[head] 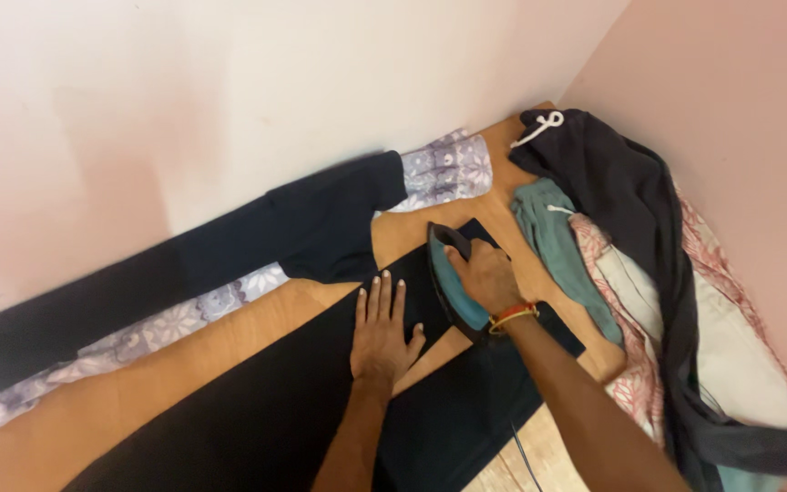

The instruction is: The person irons a pair of black trousers laid out on a wooden table. They use a blue electric iron to smooth the fabric, moving it back and forth along the legs and waist area while holding the garment in place with the other hand.

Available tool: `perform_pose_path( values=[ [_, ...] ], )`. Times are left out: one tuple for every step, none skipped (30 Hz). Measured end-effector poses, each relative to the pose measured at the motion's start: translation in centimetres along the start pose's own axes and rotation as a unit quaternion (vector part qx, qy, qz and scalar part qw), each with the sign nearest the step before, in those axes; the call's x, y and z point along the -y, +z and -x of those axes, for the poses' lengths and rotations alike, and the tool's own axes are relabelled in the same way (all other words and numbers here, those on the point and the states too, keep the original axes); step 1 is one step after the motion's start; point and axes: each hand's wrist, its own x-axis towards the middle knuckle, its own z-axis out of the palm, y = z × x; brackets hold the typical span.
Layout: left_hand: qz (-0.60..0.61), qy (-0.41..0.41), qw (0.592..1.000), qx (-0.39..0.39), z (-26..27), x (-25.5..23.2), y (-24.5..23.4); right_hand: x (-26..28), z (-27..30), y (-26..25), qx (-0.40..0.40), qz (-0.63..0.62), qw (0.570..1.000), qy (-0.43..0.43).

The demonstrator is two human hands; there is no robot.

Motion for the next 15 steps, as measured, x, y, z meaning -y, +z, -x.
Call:
perform_pose_path(
  values=[
    [0.002, 0.000, 1.000, -0.006, 0.2, -0.1, 0.0, 0.1, -0.2, -0.6, 0.007, -0.004, 1.000, -0.007],
    [0.005, 0.000, 1.000, -0.012, 0.6, -0.2, 0.0, -0.1, 0.3, -1.5, 0.007, -0.016, 1.000, 0.001],
    [0.003, -0.002, 1.000, -0.024, 0.3, 0.0, -0.2, 0.0, 0.7, -2.4, 0.004, -0.031, 1.000, 0.003],
    [0.003, 0.006, 0.999, -0.040, -0.3, 0.2, -0.3, 0.1, 0.6, -3.0, 0.001, -0.047, 0.999, 0.005],
    [0.007, 0.010, 0.999, -0.047, 0.1, 0.1, -0.1, -0.1, 0.6, -3.4, -0.001, -0.034, 0.999, 0.009],
    [0.010, 0.013, 0.998, -0.053, 0.6, 0.1, 0.1, -0.7, 0.2, -4.0, -0.003, -0.022, 1.000, 0.012],
    [0.005, 0.010, 0.999, -0.044, 0.6, 0.0, 0.1, -1.4, -0.4, -4.6, -0.013, -0.010, 1.000, 0.016],
    [0.001, 0.006, 0.999, -0.035, 0.6, 0.0, 0.1, -2.0, -0.8, -4.8, -0.008, -0.010, 1.000, 0.021],
    [-0.004, 0.003, 1.000, -0.027, 0.4, -0.1, 0.0, -2.5, -1.3, -4.8, -0.003, -0.010, 1.000, 0.025],
    [0.000, 0.007, 1.000, -0.029, 0.1, -0.1, -0.2, -3.1, -1.9, -4.7, 0.002, -0.010, 1.000, 0.029],
    [0.005, 0.003, 1.000, -0.030, 0.1, -0.2, -0.3, -3.7, -2.8, -4.9, 0.013, 0.021, 1.000, 0.018],
    [0.009, -0.001, 0.999, -0.032, 0.1, -0.2, -0.3, -4.3, -4.1, -5.2, 0.024, 0.051, 0.998, 0.007],
    [0.009, -0.004, 0.999, -0.030, 0.6, 0.1, -0.2, -4.7, -4.4, -4.8, 0.041, 0.079, 0.996, 0.001],
    [0.008, -0.008, 1.000, -0.029, 0.5, 0.4, -0.2, -4.6, -5.1, -4.1, 0.075, 0.015, 0.997, 0.030],
    [0.011, 0.004, 0.999, -0.030, -0.1, 0.1, -0.2, -4.9, -6.2, -4.3, 0.095, -0.046, 0.992, 0.070]
  ],
)
